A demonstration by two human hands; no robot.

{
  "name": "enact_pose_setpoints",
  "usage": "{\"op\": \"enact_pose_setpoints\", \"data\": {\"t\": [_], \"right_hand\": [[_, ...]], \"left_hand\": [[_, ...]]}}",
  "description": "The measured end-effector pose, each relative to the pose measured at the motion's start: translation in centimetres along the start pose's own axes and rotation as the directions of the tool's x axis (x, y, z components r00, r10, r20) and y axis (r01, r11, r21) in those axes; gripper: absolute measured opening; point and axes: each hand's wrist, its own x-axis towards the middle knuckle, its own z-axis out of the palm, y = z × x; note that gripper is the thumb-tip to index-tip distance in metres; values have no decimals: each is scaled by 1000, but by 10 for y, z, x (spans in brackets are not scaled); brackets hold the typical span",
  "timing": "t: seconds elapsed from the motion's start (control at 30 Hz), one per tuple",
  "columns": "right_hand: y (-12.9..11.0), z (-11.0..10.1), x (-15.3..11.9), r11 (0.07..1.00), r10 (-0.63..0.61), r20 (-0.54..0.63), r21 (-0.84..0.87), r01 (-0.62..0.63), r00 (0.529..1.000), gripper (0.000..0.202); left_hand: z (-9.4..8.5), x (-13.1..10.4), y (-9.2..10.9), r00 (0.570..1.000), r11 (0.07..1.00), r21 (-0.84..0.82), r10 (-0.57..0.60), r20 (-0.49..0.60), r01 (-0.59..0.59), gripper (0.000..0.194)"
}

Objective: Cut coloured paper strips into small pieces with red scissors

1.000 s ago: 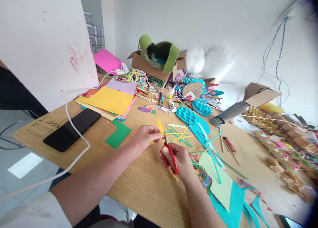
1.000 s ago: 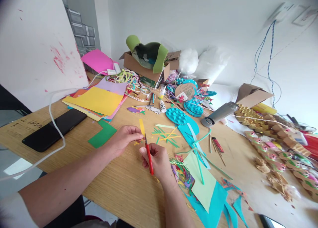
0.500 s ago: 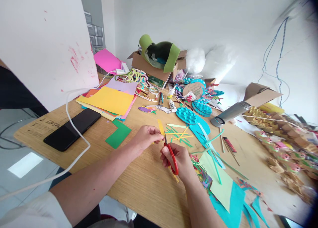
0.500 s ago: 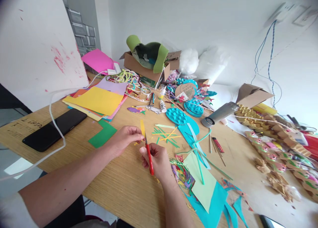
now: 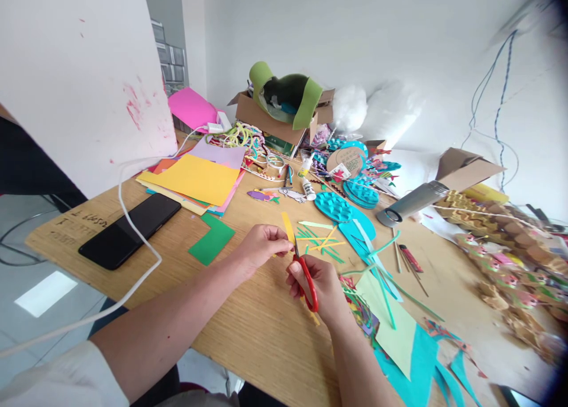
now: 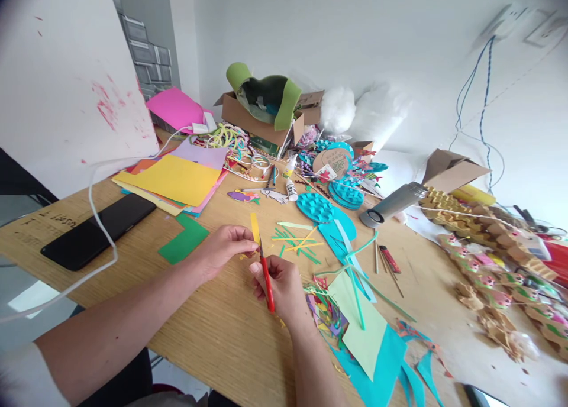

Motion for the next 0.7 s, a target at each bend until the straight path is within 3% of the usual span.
{"op": "enact_pose_setpoints", "data": {"t": [0.2,0.5,0.7], "right_hand": [[0,1,0,1000,8,-10,6,-8,1000,46],[1,1,0,1000,-26,-8,9,26,1000,48],[1,1,0,1000,7,-1,2,-7,1000,47]], "left_hand": [[1,-1,2,999,998,-61,-30,-33,28,13],[-1,1,0,1000,999,47,13,-27,-11,8],[-1,1,0,999,1000,28,5,-34,-4,7]]}}
